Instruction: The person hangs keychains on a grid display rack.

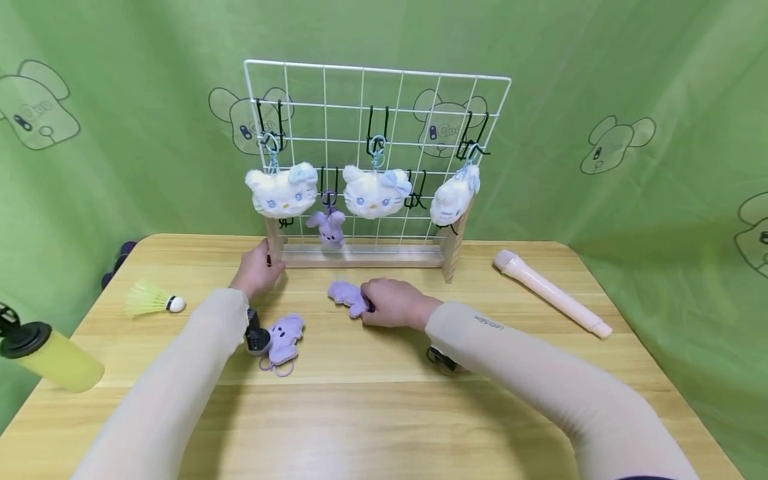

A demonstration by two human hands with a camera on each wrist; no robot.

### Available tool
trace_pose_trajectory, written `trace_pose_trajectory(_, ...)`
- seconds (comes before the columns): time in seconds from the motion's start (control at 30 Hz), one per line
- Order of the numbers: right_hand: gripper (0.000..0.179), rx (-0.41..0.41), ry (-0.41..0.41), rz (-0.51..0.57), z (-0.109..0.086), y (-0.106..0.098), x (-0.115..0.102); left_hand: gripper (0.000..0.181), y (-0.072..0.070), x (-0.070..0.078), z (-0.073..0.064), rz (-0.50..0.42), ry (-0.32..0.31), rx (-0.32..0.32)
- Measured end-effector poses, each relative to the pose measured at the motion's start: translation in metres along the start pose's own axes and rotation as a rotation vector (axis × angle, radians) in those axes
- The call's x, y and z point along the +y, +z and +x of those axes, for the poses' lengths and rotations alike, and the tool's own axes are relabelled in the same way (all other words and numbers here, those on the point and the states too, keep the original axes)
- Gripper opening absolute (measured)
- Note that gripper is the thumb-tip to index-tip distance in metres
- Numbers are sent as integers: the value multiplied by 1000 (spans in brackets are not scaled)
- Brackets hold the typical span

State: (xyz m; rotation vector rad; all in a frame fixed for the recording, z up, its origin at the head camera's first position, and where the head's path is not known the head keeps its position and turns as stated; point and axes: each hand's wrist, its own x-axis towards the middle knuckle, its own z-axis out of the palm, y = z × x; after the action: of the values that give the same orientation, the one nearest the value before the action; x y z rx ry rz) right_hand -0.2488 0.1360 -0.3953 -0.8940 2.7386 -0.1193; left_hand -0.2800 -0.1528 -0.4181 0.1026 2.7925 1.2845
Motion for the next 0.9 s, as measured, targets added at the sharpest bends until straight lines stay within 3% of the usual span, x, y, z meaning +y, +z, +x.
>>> trace_pose_trajectory(0.27, 8, 23, -106, 3, -9, -2, 4, 56, -1, 1, -3, 2, -7, -3)
trace_pose_trajectory(0.53, 13, 35, -166, 70, -15, -6, 12, 56, -1, -1, -1, -6, -3, -7)
trace_pose_trajectory(0.77, 13, 138, -150, 299, -34, -15, 24, 56, -1, 0, -2, 4, 1, -10)
trace_pose_trajectory(0.9, 14, 237, -144, 525, -44, -17, 31, 58, -2, 1, -2, 5, -6, -16)
